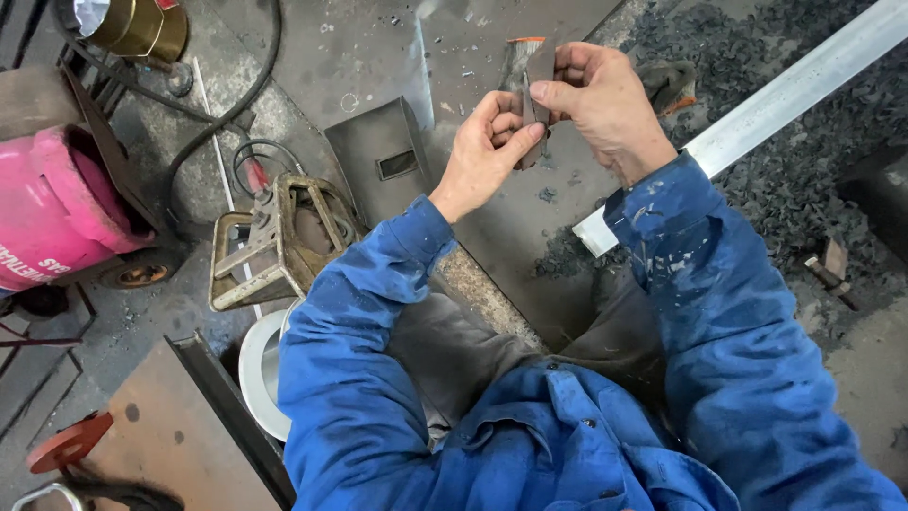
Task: The person sits on the floor and folds a small rectangular metal sheet by hand. They repeatedly bend the sheet along a central line, aligning the edges and pressing the fold to create a sharp crease.
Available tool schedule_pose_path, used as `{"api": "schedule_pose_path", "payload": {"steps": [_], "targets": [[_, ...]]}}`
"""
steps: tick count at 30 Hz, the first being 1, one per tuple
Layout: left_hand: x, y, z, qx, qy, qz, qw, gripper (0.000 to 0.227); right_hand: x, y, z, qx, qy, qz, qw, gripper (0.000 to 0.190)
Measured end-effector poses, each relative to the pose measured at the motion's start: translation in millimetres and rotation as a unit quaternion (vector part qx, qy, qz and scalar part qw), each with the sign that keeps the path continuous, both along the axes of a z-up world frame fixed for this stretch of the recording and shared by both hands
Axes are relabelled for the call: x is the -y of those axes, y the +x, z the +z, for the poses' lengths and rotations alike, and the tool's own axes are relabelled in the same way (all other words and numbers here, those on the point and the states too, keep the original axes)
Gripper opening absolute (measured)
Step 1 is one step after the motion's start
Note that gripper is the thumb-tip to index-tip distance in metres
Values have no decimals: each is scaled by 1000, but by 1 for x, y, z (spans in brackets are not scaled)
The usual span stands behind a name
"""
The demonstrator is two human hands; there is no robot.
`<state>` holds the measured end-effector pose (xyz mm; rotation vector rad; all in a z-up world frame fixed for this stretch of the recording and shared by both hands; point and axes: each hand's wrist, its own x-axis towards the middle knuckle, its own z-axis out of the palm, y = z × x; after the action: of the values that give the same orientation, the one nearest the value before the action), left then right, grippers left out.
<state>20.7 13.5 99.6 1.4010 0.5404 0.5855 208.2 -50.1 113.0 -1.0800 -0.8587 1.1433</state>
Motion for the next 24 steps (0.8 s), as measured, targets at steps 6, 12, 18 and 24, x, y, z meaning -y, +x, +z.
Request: {"api": "schedule_pose_path", "payload": {"steps": [6,12,18,24], "targets": [[3,-2,7,-31,26,-5,999,28,3,2,2,52,-9,3,999,21],[2,-6,2,-11,22,-20,999,24,3,3,-4,28,2,10,1000,24],[2,-5,5,-22,3,-18,1000,25,2,1,-1,87,1,-14,996,21],[2,-10,1,-26,29,-20,999,22,0,-1,-9,55,13,-10,998,20]]}}
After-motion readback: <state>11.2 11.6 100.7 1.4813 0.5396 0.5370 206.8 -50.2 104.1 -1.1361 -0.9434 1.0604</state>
